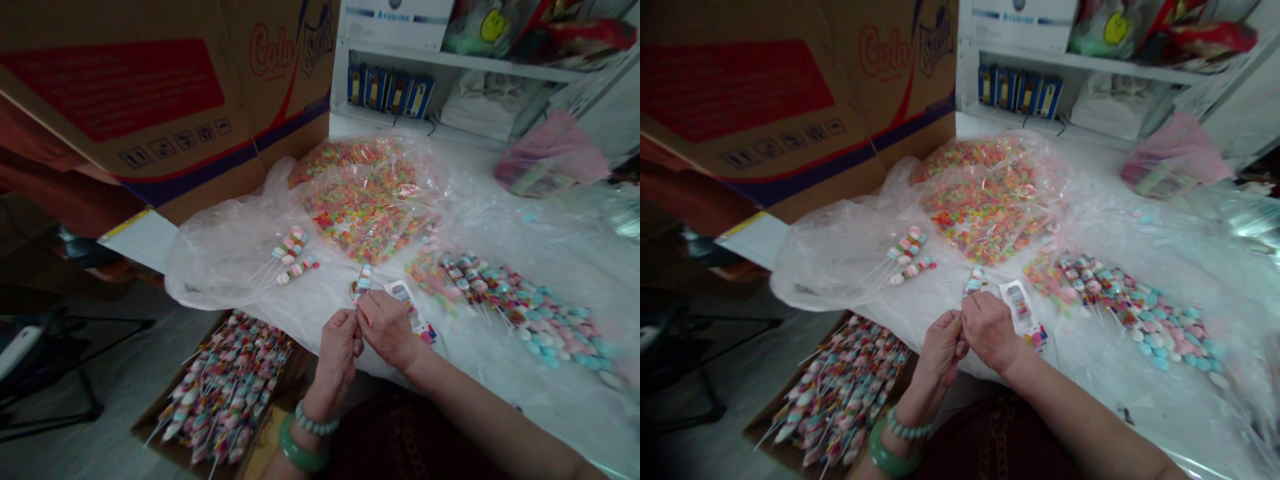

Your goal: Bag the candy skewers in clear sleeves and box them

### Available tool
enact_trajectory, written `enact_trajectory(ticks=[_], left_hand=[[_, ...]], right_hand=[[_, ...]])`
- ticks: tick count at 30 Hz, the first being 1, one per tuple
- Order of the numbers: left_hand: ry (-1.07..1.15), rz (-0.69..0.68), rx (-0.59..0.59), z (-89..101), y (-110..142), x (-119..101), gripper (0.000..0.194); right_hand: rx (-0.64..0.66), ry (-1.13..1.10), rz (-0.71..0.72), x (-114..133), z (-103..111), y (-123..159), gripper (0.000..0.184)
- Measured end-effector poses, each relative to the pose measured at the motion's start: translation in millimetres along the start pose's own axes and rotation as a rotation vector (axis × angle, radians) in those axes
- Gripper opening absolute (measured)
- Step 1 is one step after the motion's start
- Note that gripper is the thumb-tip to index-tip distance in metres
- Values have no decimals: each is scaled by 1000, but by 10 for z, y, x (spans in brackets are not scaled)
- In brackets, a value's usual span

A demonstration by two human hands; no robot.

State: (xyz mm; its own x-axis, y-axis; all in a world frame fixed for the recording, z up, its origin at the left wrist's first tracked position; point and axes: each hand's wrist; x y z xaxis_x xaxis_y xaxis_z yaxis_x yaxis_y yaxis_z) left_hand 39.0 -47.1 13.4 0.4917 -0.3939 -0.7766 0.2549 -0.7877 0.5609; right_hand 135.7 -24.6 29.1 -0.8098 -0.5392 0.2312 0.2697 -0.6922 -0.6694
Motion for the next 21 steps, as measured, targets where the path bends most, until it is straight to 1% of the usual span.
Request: enact_trajectory(ticks=[3, 5, 9, 11, 13, 15, 18, 21], left_hand=[[21, 17, 46, 23, 34, 26, 38], [16, -3, 62, 45, 50, 29, 37], [-49, -99, 19, 31, 81, 50, 39], [-75, -117, -9, 8, 82, 74, 39], [-80, -100, -9, -5, 68, 101, 40], [-87, -74, 14, -2, 42, 126, 40], [-125, -61, 39, 22, 0, 148, 39], [-114, -49, 33, 53, -28, 148, 40]], right_hand=[[-4, -22, 82, -61, 56, 54, 26], [-16, -59, 87, -83, 100, 94, 27], [-29, -142, 9, -69, 158, 164, 26], [-23, -178, -44, -59, 169, 181, 25], [-2, -203, -85, -57, 174, 188, 24], [15, -197, -113, -63, 174, 196, 23], [14, -187, -163, -72, 162, 209, 22], [42, -186, -149, -71, 144, 204, 23]])
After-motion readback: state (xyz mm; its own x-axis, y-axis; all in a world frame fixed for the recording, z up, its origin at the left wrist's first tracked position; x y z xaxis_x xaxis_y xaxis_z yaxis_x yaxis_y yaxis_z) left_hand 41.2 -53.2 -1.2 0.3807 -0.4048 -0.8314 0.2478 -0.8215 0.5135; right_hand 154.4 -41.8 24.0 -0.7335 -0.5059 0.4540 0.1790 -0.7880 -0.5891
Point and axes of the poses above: each hand's wrist, its own y-axis away from the middle knuckle, its own z-axis out of the back of the hand, x = y × z, and after that the axes turned 14 degrees about -x, right-handed
